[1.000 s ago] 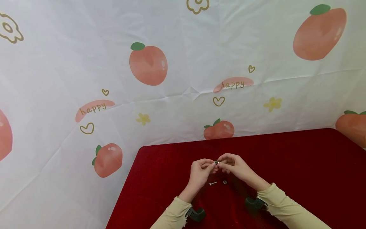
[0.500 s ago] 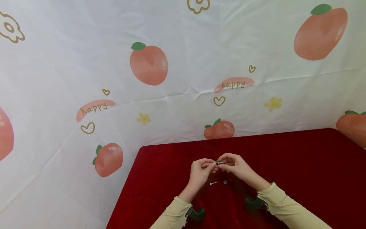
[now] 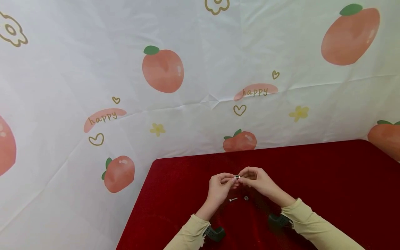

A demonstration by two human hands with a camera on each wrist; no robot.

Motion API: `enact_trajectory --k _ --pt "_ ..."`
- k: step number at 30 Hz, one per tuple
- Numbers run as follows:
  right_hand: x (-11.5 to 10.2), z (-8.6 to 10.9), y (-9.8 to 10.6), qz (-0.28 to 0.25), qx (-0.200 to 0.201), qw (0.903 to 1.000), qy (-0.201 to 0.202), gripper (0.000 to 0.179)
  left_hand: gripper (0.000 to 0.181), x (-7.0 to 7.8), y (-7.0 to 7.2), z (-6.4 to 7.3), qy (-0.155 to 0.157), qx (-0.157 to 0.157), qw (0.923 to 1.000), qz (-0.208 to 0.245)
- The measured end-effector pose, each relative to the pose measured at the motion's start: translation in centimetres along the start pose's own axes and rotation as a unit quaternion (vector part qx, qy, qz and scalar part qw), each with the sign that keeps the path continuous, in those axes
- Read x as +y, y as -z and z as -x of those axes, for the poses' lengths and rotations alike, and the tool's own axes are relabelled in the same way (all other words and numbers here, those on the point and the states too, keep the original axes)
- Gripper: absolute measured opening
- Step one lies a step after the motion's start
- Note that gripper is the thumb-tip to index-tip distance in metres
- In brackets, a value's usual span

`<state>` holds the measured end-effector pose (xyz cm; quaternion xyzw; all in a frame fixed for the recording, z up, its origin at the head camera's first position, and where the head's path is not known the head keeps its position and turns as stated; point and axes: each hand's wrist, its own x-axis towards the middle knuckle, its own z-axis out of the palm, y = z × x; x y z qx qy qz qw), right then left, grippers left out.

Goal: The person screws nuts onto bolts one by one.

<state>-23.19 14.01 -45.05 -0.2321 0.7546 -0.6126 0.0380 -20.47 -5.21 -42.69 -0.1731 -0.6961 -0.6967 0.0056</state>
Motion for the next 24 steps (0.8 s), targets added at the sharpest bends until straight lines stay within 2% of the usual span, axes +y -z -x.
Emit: enact_trajectory --k 4,9,16,24 --pt "-0.13 -0.03 -0.07 0.013 0.008 0.9998 -0.012 0.024 0.013 0.05 -0.03 0.00 0.002 0.003 1.0000 -0.003" --pt "-0.26 0.15 -0.07 0.000 0.002 0.9999 -0.012 0.023 0.013 0.08 -0.02 0.05 0.005 0.002 1.0000 -0.004" --pt "-0.10 0.09 -0.04 0.019 0.011 0.9994 -0.026 0.026 0.012 0.02 -0.02 0.03 0.004 0.003 1.0000 -0.004" --pt "0.21 0.08 0.02 0.014 0.006 0.9999 -0.002 0.022 0.012 0.02 -0.10 -0.05 0.006 0.001 1.0000 0.000"
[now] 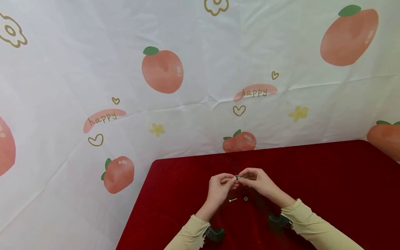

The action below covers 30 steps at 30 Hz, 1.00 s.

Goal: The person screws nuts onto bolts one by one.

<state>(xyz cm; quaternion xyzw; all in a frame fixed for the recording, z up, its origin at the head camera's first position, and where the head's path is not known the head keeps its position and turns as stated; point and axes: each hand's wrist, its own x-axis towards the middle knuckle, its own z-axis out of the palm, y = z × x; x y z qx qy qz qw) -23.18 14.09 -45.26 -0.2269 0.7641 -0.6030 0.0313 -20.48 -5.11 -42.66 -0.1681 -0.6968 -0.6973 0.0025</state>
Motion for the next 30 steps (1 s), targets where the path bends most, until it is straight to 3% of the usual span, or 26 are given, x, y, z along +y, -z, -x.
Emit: enact_trajectory --k 3,9,15,21,24,30 --pt "-0.1 0.0 0.0 0.007 0.007 0.9999 -0.014 0.024 0.012 0.0 0.0 0.0 0.001 0.001 1.0000 -0.002" --pt "-0.5 0.1 -0.1 -0.016 -0.003 0.9999 0.004 0.022 0.012 0.0 0.0 0.0 0.008 0.002 1.0000 0.001" --pt "-0.2 0.0 0.0 0.010 0.008 0.9998 -0.017 0.024 0.013 0.1 0.0 0.0 0.011 0.006 0.9999 -0.003" --pt "0.1 0.0 0.0 -0.010 -0.004 0.9999 0.012 0.022 0.012 0.2 0.0 0.0 0.005 0.007 1.0000 0.000" --pt "0.1 0.0 0.0 0.000 0.001 1.0000 0.006 0.020 0.012 0.1 0.0 0.0 0.003 0.006 1.0000 -0.001" --pt "0.3 -0.1 -0.1 -0.008 0.003 0.9999 0.009 0.023 0.011 -1.4 0.2 -0.5 0.003 0.007 1.0000 0.005"
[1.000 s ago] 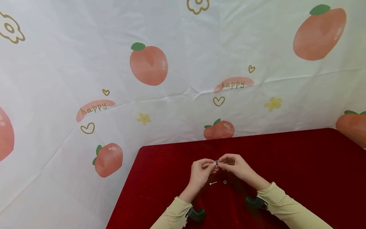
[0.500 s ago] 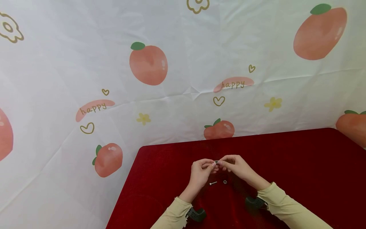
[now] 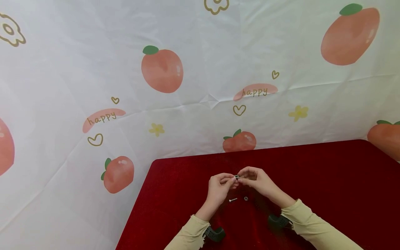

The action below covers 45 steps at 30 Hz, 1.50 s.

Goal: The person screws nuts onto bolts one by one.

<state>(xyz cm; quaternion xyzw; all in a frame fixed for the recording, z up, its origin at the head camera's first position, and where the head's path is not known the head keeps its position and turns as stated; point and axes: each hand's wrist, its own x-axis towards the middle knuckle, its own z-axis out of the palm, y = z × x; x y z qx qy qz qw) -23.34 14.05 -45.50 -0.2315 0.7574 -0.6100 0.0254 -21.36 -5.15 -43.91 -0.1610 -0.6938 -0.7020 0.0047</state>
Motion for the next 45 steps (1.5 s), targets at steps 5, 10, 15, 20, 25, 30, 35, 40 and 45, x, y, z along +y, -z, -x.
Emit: enact_trajectory --k 5,10,15,20,25,30,35,40,45 --pt "0.0 -0.1 0.0 0.009 0.002 0.9999 -0.011 0.022 0.011 -1.2 0.0 -0.4 0.002 0.006 1.0000 -0.003" --pt "0.0 0.0 0.1 0.010 -0.001 0.9998 -0.017 0.023 0.012 -1.3 0.0 -0.4 -0.002 0.006 0.9999 -0.011" --pt "0.0 0.1 0.1 0.009 -0.010 0.9998 -0.011 0.022 0.013 -1.3 -0.1 -0.4 -0.003 0.004 1.0000 -0.008" --pt "-0.2 0.1 0.0 0.007 -0.002 0.9997 -0.024 0.023 0.012 -1.3 -0.1 -0.4 0.002 0.005 1.0000 -0.007" --pt "-0.1 0.1 -0.1 -0.009 -0.009 0.9999 -0.004 0.022 0.012 -1.7 0.1 -0.3 -0.032 -0.009 0.9994 -0.010" --pt "0.0 0.1 -0.2 0.005 0.009 0.9995 -0.029 0.025 0.012 -1.5 0.1 -0.2 -0.023 -0.004 0.9997 -0.012" --pt "0.2 0.1 -0.3 -0.011 0.007 0.9997 -0.021 0.024 0.013 -1.3 -0.1 -0.3 0.011 0.008 0.9999 -0.002" --pt "0.2 0.1 -0.3 0.011 0.015 0.9993 -0.032 0.026 0.014 -1.4 -0.1 -0.3 0.010 0.012 0.9999 -0.004" --pt "0.1 0.1 -0.3 -0.009 0.009 0.9997 -0.019 0.024 0.013 -1.4 -0.1 -0.3 0.007 0.014 0.9999 -0.002"
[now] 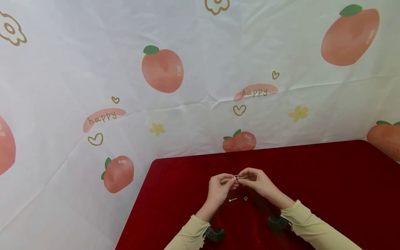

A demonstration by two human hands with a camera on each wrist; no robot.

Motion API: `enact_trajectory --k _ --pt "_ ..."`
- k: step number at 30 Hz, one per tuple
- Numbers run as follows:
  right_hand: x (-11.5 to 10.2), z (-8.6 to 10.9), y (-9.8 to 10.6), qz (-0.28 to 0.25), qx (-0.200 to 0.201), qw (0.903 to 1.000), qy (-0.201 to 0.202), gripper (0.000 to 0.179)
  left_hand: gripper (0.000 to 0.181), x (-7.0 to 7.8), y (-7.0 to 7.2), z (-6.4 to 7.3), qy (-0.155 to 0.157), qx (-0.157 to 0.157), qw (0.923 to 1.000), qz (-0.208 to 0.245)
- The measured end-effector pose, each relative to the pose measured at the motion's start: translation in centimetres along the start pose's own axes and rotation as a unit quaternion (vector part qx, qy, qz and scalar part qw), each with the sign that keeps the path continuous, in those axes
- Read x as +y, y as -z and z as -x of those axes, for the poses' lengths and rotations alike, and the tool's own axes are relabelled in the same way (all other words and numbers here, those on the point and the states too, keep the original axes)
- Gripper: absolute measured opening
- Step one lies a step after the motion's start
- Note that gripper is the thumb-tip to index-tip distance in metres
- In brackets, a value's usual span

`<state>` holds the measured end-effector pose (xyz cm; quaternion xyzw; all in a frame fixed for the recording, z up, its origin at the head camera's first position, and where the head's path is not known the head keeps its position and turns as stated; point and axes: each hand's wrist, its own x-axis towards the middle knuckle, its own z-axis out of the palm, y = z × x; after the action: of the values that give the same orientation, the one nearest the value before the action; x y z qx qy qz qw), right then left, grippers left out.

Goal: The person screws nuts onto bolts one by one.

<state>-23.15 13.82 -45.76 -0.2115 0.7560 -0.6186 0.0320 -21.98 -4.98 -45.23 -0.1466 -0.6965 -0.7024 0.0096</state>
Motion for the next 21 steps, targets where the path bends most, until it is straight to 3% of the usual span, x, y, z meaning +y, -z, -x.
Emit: enact_trajectory --k 7,14,21 --pt "-0.09 0.10 -0.14 0.018 0.010 0.9998 0.000 0.023 0.013 -0.08 0.03 0.02 0.003 0.000 1.0000 -0.007" --pt "-0.07 0.08 -0.26 0.006 -0.002 0.9998 0.020 0.022 0.013 -0.30 0.06 -0.04 0.005 0.000 1.0000 -0.001" --pt "-0.06 0.01 -0.26 0.003 0.005 0.9999 0.012 0.023 0.014 -0.18 0.07 0.03 0.004 0.001 1.0000 0.003"
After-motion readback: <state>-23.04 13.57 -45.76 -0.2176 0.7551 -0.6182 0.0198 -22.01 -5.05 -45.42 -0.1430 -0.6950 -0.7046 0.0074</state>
